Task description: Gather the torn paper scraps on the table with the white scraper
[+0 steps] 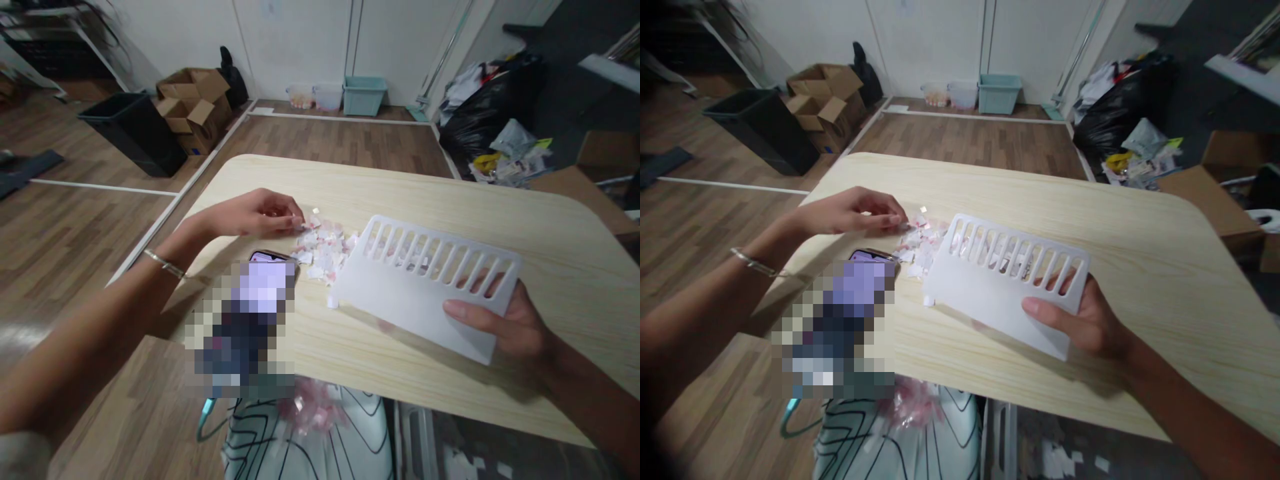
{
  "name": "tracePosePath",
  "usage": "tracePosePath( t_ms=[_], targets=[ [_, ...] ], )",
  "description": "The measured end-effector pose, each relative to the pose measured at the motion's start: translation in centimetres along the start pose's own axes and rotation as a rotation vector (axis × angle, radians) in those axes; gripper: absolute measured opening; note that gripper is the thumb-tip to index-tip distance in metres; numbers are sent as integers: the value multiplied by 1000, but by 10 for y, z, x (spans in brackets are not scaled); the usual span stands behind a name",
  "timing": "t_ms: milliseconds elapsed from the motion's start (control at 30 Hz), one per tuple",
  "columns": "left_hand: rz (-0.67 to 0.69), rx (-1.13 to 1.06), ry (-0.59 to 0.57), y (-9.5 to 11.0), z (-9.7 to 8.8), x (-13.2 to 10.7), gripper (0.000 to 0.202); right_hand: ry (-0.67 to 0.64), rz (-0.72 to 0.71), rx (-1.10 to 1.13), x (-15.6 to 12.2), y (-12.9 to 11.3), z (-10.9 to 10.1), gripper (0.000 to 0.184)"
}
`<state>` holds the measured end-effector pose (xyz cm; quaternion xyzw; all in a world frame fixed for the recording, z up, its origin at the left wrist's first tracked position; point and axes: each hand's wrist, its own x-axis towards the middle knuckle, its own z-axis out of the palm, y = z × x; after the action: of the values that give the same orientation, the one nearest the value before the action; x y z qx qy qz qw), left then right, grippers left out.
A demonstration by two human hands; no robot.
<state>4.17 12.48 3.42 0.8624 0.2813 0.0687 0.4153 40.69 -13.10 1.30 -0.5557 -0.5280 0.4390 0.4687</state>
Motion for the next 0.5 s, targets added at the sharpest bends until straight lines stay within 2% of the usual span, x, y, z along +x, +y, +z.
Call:
tracePosePath(
  t_ms=[133,200,300,367,500],
  targets=[
    [4,-175,40,-10,-5,37,37,-8,1,-48,11,-5,-19,26],
    [20,-240,82,-15,-4,44,37,7,40,-51,15,-3,-30,30],
    [41,-318,132,-22,-1,45,40,121,79,-35,18,2,-39,43],
    [44,-337,136,-25,2,44,41,147,79,-32,17,4,-37,45],
    [40,-337,119,-29,6,42,44,1,66,-83,12,-1,-22,34]
  ],
)
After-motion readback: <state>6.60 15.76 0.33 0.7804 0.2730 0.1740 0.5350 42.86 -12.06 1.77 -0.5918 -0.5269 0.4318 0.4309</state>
